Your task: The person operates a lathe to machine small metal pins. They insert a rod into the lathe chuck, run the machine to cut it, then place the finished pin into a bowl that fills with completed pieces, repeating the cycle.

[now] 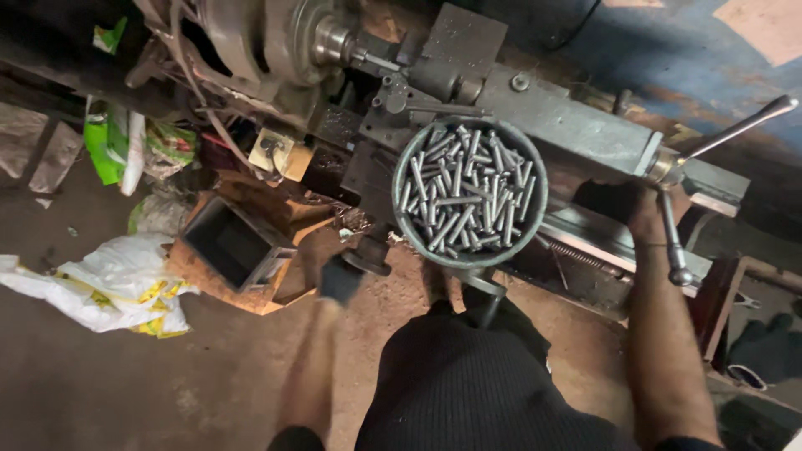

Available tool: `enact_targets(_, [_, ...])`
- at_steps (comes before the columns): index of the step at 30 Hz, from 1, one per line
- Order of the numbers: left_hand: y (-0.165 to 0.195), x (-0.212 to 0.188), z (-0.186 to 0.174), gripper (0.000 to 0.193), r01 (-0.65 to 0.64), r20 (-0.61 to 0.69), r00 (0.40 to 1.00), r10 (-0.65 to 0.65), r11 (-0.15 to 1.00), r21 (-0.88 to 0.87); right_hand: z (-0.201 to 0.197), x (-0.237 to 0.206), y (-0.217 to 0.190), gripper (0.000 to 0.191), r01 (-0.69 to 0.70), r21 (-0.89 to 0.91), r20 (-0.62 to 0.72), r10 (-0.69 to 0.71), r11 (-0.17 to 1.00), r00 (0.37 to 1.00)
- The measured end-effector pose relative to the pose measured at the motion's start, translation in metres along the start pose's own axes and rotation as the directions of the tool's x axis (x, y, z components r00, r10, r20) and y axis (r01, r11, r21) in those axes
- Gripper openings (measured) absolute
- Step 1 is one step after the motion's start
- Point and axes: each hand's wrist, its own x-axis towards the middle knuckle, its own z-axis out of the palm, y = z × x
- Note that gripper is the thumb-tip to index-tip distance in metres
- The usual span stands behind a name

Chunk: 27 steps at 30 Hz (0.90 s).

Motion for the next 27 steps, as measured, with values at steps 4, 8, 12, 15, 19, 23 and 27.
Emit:
enact_targets(4, [-0.007,-0.019,-0.064,0.031,0.107,0.206,0.979,-0.010,0.876,-0.470,-0.007,-0.004,-0.001,0.029,-0.081,-0.013,0.050,0.082,0.997,0.995])
enact_targets(8, [0.050,-0.053,-0.052,0.047,-0.401,-0.133,0.914,0.384,0.903,-0.151,-0.020,-0.005,0.008,0.025,-0.059,0.003,0.073,0.058,0.998,0.996])
enact_targets(12, [0.114,-0.094,-0.039,0.071,-0.187,-0.336,0.902,0.272,0.946,0.263,-0.041,0.004,0.007,0.026,-0.243,-0.170,0.168,0.271,0.955,0.948])
enact_targets(15, [0.136,-0.111,-0.024,0.082,0.061,-0.434,0.897,0.088,0.946,0.318,-0.062,0.012,-0.023,0.032,-0.378,-0.039,0.210,0.377,0.925,0.902])
enact_targets(19, [0.101,-0.090,-0.021,0.068,0.030,-0.466,0.870,0.160,0.927,0.373,-0.091,0.018,-0.108,0.033,-0.473,0.148,0.252,0.429,0.869,0.867])
enact_targets(23, [0.036,-0.039,-0.021,0.058,-0.162,-0.550,0.825,0.130,0.987,-0.010,-0.090,0.021,-0.167,0.035,-0.333,-0.309,0.312,0.426,0.891,0.849])
enact_targets(27, [0.009,-0.025,0.035,0.076,0.141,-0.085,0.949,-0.302,0.653,-0.744,-0.061,0.008,-0.143,0.034,0.090,-0.764,0.338,0.277,0.638,0.899])
